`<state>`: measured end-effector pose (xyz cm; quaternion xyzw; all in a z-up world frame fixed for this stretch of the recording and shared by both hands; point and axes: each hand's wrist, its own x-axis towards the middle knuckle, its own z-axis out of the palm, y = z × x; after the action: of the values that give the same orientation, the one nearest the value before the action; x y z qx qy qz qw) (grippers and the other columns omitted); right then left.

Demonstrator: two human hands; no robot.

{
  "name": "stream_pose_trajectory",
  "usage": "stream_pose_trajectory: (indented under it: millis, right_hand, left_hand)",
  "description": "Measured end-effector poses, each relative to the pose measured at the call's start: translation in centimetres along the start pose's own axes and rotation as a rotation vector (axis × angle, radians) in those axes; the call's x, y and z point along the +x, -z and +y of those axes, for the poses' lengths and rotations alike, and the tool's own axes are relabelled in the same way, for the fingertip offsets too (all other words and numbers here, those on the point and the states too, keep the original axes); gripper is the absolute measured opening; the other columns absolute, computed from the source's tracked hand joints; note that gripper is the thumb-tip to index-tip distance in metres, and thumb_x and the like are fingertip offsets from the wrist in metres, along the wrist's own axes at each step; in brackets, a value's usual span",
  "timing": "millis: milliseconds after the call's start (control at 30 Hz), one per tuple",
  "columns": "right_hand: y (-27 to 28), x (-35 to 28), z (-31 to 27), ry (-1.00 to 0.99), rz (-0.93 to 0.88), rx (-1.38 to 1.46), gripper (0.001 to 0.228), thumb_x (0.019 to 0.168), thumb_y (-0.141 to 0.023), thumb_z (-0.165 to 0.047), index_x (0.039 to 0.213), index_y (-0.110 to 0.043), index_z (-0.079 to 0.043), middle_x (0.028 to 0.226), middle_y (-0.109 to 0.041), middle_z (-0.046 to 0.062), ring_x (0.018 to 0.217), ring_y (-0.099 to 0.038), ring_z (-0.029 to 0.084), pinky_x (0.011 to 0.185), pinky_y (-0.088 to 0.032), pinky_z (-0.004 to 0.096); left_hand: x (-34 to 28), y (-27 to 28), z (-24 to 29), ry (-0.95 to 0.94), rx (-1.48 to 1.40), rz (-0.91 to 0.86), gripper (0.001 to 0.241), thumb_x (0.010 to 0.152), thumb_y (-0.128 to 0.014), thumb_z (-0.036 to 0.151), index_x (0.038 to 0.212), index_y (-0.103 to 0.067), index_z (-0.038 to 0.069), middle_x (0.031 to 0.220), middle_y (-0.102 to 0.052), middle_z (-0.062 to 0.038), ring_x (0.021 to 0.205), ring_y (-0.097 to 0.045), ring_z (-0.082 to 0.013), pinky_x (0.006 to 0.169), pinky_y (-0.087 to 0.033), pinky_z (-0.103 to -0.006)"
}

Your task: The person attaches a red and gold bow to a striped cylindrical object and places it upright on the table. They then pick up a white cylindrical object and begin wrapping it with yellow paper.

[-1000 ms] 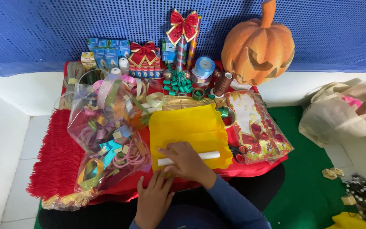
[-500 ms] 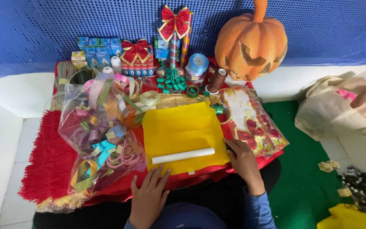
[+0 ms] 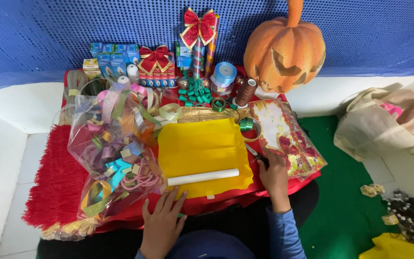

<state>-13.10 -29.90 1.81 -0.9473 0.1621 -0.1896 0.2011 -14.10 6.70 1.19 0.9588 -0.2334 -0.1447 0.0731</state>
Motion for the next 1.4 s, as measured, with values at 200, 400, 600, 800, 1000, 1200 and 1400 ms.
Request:
stream_pose_trajectory:
  millis: [200, 400, 600, 800, 1000, 1200, 1400]
  right_hand:
    - [-0.1, 0.2, -0.3, 0.035, 0.021, -0.02, 0.041, 0.093, -0.067, -0.014, 0.134, -0.068, -0.01, 0.116, -0.069, 0.019, 0.112, -0.06, 0.04, 0.092, -0.052, 0.052]
    - [-0.3, -0.2, -0.5, 0.106, 0.094, -0.075, 0.021, 0.093, -0.068, -0.009, 0.113, -0.076, -0.008, 0.109, -0.068, 0.015, 0.102, -0.063, 0.035, 0.08, -0.056, 0.048]
    - [0.0, -0.2, -1.1, 0.082, 0.091, -0.087, 0.016, 0.093, -0.07, -0.012, 0.107, -0.078, -0.011, 0.104, -0.066, 0.012, 0.101, -0.062, 0.032, 0.075, -0.056, 0.045]
    - [-0.2, 0.0, -1.1, 0.066, 0.102, -0.065, 0.011, 0.095, -0.068, -0.014, 0.102, -0.076, -0.012, 0.105, -0.067, 0.01, 0.104, -0.063, 0.03, 0.075, -0.057, 0.044]
    - [-0.2, 0.6, 0.2, 0.059, 0.147, 0.13, 0.008, 0.092, -0.064, -0.002, 0.096, -0.071, -0.003, 0.101, -0.069, 0.014, 0.098, -0.064, 0.03, 0.076, -0.059, 0.039]
    - [0.7, 0.9, 2.0, -0.056, 0.233, 0.228, 0.01, 0.096, -0.069, -0.006, 0.104, -0.075, -0.01, 0.09, -0.075, 0.005, 0.076, -0.069, 0.019, 0.065, -0.054, 0.035]
    - [1.9, 1.6, 4.6, -0.127, 0.336, 0.234, 0.018, 0.099, -0.065, -0.012, 0.109, -0.08, -0.006, 0.1, -0.077, 0.01, 0.087, -0.07, 0.02, 0.069, -0.056, 0.035]
  left_hand:
    - [0.1, -1.3, -0.4, -0.019, 0.024, 0.085, 0.074, 0.091, -0.066, 0.048, 0.156, -0.034, 0.039, 0.165, -0.03, 0.008, 0.15, -0.029, -0.0184, 0.112, -0.031, -0.0667]
    - [0.0, -1.9, -0.6, -0.03, 0.014, 0.143, 0.073, 0.089, -0.067, 0.048, 0.156, -0.037, 0.039, 0.164, -0.032, 0.009, 0.149, -0.031, -0.0181, 0.111, -0.031, -0.0661]
    - [0.0, -0.8, -0.2, -0.001, -0.008, 0.028, 0.071, 0.094, -0.063, 0.046, 0.157, -0.031, 0.039, 0.166, -0.027, 0.009, 0.153, -0.024, -0.019, 0.116, -0.024, -0.0661]
    - [-0.1, 1.2, 0.4, 0.039, -0.013, -0.102, 0.071, 0.099, -0.059, 0.045, 0.16, -0.023, 0.04, 0.169, -0.019, 0.01, 0.156, -0.018, -0.0181, 0.12, -0.02, -0.0641]
    - [-0.2, 1.9, 0.6, 0.039, 0.0, -0.136, 0.069, 0.101, -0.055, 0.046, 0.161, -0.021, 0.04, 0.17, -0.016, 0.011, 0.157, -0.016, -0.0179, 0.121, -0.02, -0.0641]
    - [0.3, -0.8, -0.1, 0.028, 0.009, -0.016, 0.071, 0.096, -0.059, 0.048, 0.159, -0.026, 0.042, 0.168, -0.022, 0.014, 0.153, -0.023, -0.0151, 0.116, -0.027, -0.064]
    - [0.3, 0.5, 0.3, 0.052, -0.017, -0.078, 0.068, 0.099, -0.057, 0.047, 0.159, -0.026, 0.042, 0.169, -0.02, 0.014, 0.154, -0.022, -0.0165, 0.119, -0.024, -0.0633]
